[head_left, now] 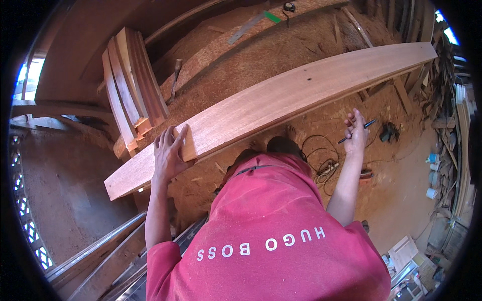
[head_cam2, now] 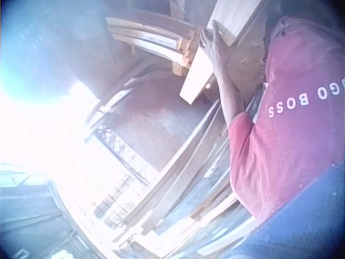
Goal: The person selects several wooden planks from a stack, places them on a workbench, and uses a combination square and a pencil to mark lines on the ends of the wood.
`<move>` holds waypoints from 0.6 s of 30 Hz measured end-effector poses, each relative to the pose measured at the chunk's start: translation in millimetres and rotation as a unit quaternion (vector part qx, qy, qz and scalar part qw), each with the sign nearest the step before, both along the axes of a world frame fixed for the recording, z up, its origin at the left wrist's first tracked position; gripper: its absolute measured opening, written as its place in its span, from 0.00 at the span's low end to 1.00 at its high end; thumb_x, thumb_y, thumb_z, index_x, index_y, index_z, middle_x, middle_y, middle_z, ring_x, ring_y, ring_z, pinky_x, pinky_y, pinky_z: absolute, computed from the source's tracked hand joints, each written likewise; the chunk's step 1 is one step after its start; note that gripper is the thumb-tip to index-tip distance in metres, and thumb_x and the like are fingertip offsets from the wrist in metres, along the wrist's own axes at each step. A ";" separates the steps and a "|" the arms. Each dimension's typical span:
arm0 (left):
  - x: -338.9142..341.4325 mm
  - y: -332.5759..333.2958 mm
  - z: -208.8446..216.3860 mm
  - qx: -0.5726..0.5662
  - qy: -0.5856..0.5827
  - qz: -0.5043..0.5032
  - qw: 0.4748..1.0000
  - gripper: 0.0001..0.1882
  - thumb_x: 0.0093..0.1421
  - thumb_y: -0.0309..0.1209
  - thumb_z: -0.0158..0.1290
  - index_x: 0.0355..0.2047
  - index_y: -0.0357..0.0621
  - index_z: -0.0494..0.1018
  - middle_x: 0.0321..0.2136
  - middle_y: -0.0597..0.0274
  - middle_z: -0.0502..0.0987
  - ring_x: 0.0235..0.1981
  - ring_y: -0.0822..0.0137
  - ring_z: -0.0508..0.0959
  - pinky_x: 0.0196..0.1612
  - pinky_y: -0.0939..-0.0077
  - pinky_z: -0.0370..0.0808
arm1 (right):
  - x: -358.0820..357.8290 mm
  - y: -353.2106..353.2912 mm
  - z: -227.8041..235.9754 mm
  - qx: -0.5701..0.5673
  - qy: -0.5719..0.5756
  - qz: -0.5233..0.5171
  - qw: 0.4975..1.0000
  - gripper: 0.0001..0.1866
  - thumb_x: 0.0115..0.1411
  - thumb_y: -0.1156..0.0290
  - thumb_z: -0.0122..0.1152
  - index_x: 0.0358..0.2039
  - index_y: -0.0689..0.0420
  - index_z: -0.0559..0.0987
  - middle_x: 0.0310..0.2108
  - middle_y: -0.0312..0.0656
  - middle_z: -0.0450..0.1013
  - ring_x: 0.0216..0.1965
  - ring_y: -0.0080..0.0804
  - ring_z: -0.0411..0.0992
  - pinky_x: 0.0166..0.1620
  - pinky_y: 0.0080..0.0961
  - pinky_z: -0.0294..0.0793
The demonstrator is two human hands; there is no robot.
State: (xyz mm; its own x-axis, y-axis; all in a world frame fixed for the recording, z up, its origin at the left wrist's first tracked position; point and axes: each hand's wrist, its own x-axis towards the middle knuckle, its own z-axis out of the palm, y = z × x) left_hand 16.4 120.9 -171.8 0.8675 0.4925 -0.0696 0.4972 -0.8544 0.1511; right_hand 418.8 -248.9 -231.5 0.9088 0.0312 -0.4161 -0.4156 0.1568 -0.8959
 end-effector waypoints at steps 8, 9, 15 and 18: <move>2.0 -3.3 8.0 -0.009 0.024 0.037 0.999 0.60 0.34 0.43 0.76 0.70 0.65 0.61 0.68 0.42 0.59 0.70 0.43 0.58 0.72 0.45 0.51 | 22.7 -15.5 -72.1 -0.018 0.017 0.029 0.999 0.15 0.64 0.59 0.66 0.48 0.50 0.79 0.34 0.32 0.76 0.28 0.18 0.73 0.19 0.13 0.56; 2.7 -4.7 12.0 -0.021 0.021 0.037 0.999 0.60 0.34 0.44 0.76 0.71 0.66 0.60 0.70 0.42 0.56 0.71 0.42 0.55 0.73 0.42 0.48 | 29.1 -25.3 -98.5 -0.038 0.041 0.045 0.997 0.13 0.65 0.60 0.65 0.47 0.50 0.79 0.33 0.31 0.75 0.27 0.17 0.71 0.19 0.14 0.56; 52.2 -66.4 44.8 -0.151 -0.093 -0.027 0.984 0.62 0.41 0.51 0.74 0.73 0.52 0.53 0.73 0.40 0.45 0.75 0.39 0.43 0.72 0.34 0.44 | 6.5 -90.5 -256.5 -0.385 -0.051 0.306 0.869 0.22 0.70 0.60 0.56 0.56 0.63 0.77 0.44 0.45 0.79 0.39 0.35 0.78 0.41 0.30 0.78; 111.5 -109.8 50.5 -0.181 -0.234 -0.134 0.946 0.58 0.46 0.55 0.70 0.73 0.52 0.53 0.72 0.39 0.50 0.73 0.36 0.48 0.72 0.34 0.46 | -9.9 -135.3 -258.8 -0.487 -0.088 0.514 0.701 0.23 0.69 0.60 0.57 0.57 0.64 0.76 0.46 0.46 0.80 0.43 0.37 0.79 0.45 0.31 0.77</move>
